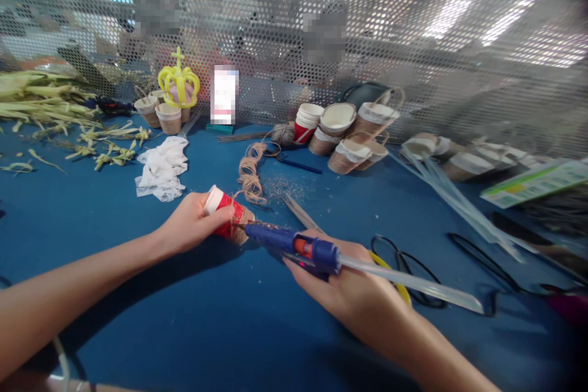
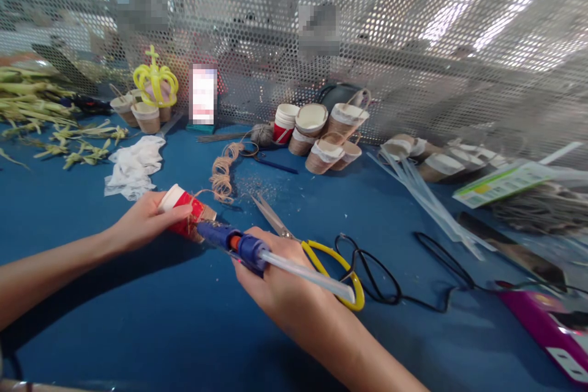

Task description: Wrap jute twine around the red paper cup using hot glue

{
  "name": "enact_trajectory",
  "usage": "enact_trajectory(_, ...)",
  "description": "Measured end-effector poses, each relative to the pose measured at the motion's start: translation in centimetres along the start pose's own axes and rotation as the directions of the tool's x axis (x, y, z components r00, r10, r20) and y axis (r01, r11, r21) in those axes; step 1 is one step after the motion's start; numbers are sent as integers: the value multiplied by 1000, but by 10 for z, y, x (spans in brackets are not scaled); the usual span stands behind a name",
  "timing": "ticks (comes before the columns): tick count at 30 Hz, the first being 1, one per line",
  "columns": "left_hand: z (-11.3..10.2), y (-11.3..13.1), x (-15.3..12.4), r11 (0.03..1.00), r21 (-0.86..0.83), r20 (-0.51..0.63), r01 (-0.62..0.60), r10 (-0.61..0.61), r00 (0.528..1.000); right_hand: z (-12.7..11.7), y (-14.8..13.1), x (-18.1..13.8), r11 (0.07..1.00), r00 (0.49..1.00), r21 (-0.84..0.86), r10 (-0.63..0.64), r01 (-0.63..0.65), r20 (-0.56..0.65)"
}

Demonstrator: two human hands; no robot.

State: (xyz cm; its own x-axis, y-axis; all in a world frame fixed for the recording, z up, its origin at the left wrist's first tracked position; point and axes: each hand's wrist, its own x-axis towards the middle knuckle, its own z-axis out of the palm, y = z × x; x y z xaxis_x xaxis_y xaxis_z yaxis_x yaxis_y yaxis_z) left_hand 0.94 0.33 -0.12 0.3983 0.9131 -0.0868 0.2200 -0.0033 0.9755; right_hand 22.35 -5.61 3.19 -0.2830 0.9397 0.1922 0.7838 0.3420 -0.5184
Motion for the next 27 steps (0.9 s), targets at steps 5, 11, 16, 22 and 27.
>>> enact_trajectory(5,0,1,0,999,11,-38,30,-30,999,2,1,-1,998,997,-8,-55,56,48)
enact_trajectory(11,1,3,1,995,100,-74,21,-13,997,6,1,-5,998,994,41,-58,54,97)
enact_trajectory(16,1,2,0,996,77,-63,49,-44,997,4,4,-6,997,996,36,-71,69,62)
enact_trajectory(22,1,2,0,994,106,-69,27,-20,997,2,-3,-5,998,994,17,-68,67,88)
enact_trajectory(27,1,3,0,998,58,-41,38,-35,999,1,-5,-5,996,996,-23,-87,88,36)
